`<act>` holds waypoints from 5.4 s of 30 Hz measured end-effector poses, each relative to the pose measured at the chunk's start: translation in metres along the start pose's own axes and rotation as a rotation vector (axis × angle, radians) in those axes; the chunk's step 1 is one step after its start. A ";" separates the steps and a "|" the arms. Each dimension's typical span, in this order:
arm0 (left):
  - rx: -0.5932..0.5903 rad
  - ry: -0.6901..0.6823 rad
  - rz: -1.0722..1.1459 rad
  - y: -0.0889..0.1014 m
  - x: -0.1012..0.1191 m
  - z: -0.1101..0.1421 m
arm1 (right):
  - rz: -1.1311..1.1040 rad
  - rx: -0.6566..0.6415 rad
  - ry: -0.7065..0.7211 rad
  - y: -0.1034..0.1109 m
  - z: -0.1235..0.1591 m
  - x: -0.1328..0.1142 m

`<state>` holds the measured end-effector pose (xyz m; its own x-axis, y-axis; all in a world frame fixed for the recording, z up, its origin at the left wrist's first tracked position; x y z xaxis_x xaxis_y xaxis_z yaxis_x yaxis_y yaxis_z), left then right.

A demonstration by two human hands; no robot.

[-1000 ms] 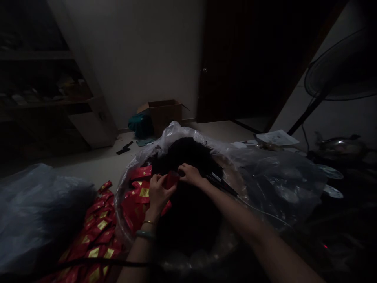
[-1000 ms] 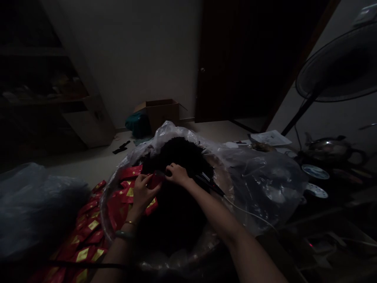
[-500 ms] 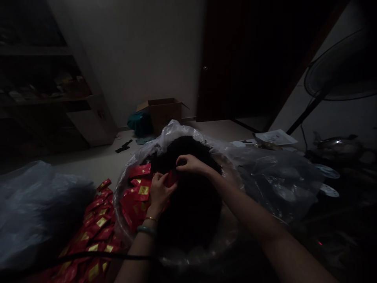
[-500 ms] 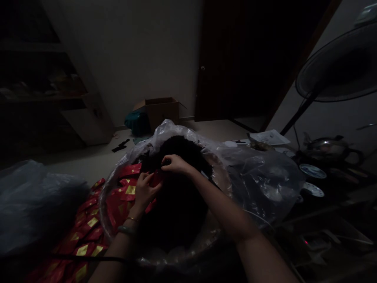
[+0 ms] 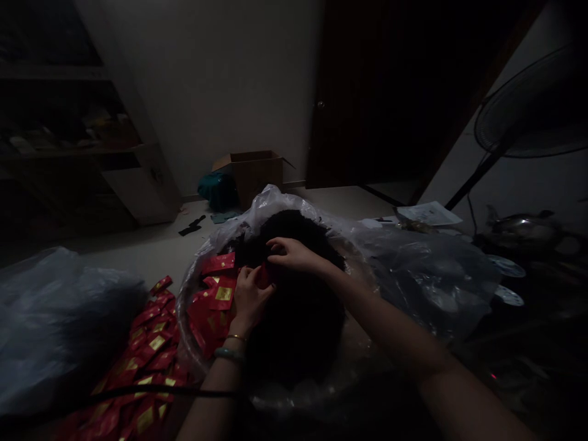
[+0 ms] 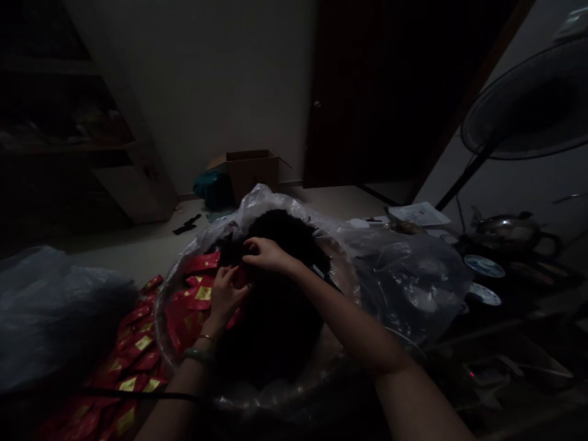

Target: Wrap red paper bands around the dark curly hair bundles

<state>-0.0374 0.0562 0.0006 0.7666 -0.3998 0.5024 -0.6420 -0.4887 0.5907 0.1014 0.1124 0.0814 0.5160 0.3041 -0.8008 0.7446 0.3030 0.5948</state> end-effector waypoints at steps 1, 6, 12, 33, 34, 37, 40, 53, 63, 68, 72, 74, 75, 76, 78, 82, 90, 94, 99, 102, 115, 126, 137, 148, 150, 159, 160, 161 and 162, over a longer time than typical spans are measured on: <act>-0.001 0.003 0.002 0.000 0.000 0.000 | 0.008 -0.016 0.025 -0.001 0.002 -0.002; 0.037 0.010 0.001 -0.001 0.002 0.000 | 0.066 -0.134 0.112 -0.007 0.013 -0.013; 0.086 0.027 0.034 -0.001 -0.001 0.001 | 0.243 -0.057 0.276 -0.010 0.020 -0.027; -0.223 0.395 0.567 -0.014 0.007 0.003 | 0.481 -0.086 0.184 0.006 0.025 -0.016; -0.233 0.383 0.553 -0.014 0.009 0.003 | 0.471 -0.125 0.174 0.004 0.025 -0.017; -0.251 0.403 0.597 -0.018 0.010 0.004 | 0.407 -0.190 0.193 -0.001 0.026 -0.021; -0.286 0.457 0.737 -0.022 0.009 0.006 | 0.349 -0.240 0.285 -0.002 0.031 -0.027; -0.592 0.541 0.961 -0.018 0.023 0.014 | 0.223 -0.510 0.134 0.011 0.030 -0.012; -0.522 0.510 0.932 -0.020 0.021 0.012 | -0.054 -0.375 0.017 0.039 0.014 0.004; -0.318 0.440 0.839 -0.021 0.015 0.007 | -0.032 -0.252 -0.064 0.051 0.017 0.013; -0.252 0.358 0.707 -0.019 0.014 0.007 | 0.100 -0.111 0.129 0.042 0.032 -0.007; -0.239 0.331 0.661 -0.020 0.013 0.008 | 0.187 -0.101 0.135 0.030 0.037 -0.016; -0.244 0.316 0.648 -0.020 0.012 0.008 | 0.241 -0.129 0.102 0.023 0.038 -0.019; -0.255 0.300 0.642 -0.021 0.012 0.009 | 0.297 -0.164 0.062 0.017 0.039 -0.020; -0.283 0.267 0.640 -0.023 0.013 0.010 | 0.393 -0.215 0.003 0.007 0.038 -0.020; -0.326 0.263 0.638 -0.023 0.017 0.009 | 0.409 -0.231 0.001 0.002 0.033 -0.016; -0.358 0.420 0.754 -0.026 0.018 0.008 | 0.146 -0.168 -0.164 0.032 0.025 0.007; -0.371 0.615 0.911 -0.027 0.015 0.012 | 0.227 -0.001 -0.113 0.049 0.024 0.011; -0.409 0.725 1.205 -0.025 0.023 0.017 | 0.235 -0.005 0.178 0.029 0.033 0.000; -0.427 0.747 1.269 -0.027 0.023 0.018 | 0.167 -0.128 0.063 0.008 0.034 0.007; -0.027 0.675 0.954 -0.014 0.010 0.008 | 0.033 -0.258 -0.103 -0.004 0.035 0.028; 0.060 0.691 1.065 -0.010 0.015 0.006 | -0.101 0.090 -0.042 -0.022 0.040 0.037; -0.098 0.715 1.145 -0.019 0.017 0.010 | -0.445 0.218 -0.203 -0.028 0.054 0.054; -0.215 0.612 1.109 -0.019 0.023 0.008 | -0.723 0.274 -0.263 -0.029 0.053 0.063; -0.224 0.594 1.073 -0.017 0.023 0.007 | -0.735 0.199 -0.296 -0.030 0.052 0.063; -0.093 0.603 0.972 -0.015 0.018 0.007 | -0.550 0.332 -0.272 -0.034 0.059 0.064; -0.093 0.605 0.973 -0.017 0.017 0.007 | -0.542 0.345 -0.261 -0.035 0.060 0.064; -0.097 0.607 0.973 -0.018 0.017 0.008 | -0.537 0.361 -0.250 -0.036 0.060 0.064; -0.104 0.607 0.971 -0.019 0.017 0.009 | -0.534 0.371 -0.239 -0.036 0.061 0.064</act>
<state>-0.0122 0.0519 -0.0078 -0.1645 -0.1193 0.9791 -0.9790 -0.1011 -0.1769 0.1329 0.0661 0.0041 0.0859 -0.0207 -0.9961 0.9962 0.0141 0.0856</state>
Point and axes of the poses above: each hand's wrist, its own z-axis away from the middle knuckle, its own y-axis out of the back of the hand, x = y × z, the point moved 4 cm from there along -z, towards the middle knuckle, and after that the axes turned 8 degrees about -y, right-handed, at the moved point
